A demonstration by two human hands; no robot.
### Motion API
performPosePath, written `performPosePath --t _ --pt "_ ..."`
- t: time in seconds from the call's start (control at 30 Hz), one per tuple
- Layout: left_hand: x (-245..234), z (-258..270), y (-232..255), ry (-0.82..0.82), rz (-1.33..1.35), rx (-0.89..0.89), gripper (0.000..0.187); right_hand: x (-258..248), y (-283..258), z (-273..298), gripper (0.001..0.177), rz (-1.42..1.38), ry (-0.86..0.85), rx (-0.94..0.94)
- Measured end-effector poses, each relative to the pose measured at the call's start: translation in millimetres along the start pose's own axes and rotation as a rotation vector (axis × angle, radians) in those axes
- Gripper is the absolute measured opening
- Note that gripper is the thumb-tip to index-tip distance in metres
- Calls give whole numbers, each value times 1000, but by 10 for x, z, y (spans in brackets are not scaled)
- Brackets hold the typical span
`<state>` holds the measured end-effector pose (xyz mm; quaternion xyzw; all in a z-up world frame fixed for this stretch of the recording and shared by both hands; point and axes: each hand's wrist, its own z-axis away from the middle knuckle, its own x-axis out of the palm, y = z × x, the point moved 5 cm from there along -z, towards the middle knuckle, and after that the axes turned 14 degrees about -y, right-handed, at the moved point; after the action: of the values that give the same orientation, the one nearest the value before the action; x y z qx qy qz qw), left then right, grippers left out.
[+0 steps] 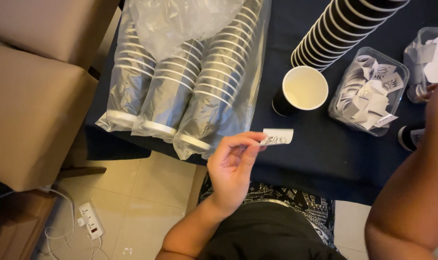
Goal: Applying adhesive labels to the side of black paper coffee cups.
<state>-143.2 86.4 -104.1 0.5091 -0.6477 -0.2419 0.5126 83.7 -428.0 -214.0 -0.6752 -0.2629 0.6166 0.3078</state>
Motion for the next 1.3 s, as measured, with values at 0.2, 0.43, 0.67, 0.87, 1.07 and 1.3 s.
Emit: performPosePath --t 0.2,0.43,0.67,0.87,1.07,1.3 --pt "162 -24 96 -189 -340 146 11 898 -2876 1700 43 -154 -231 -324" --pt "344 -13 150 -276 -744 411 15 1393 -3034 2008 7 -713 -431 -158" --pt "174 -38 84 -216 -735 298 24 1241 -3267 1727 8 21 14 -672" --pt "66 -188 -165 -215 -873 57 54 1593 -3224 1338 103 97 -181 -685" --pt "29 -320 -120 -346 -884 64 89 1468 -3481 1491 100 -215 -376 -554" --pt "-136 -348 46 -208 -519 -354 104 1576 -3834 1683 88 -563 -667 -675"
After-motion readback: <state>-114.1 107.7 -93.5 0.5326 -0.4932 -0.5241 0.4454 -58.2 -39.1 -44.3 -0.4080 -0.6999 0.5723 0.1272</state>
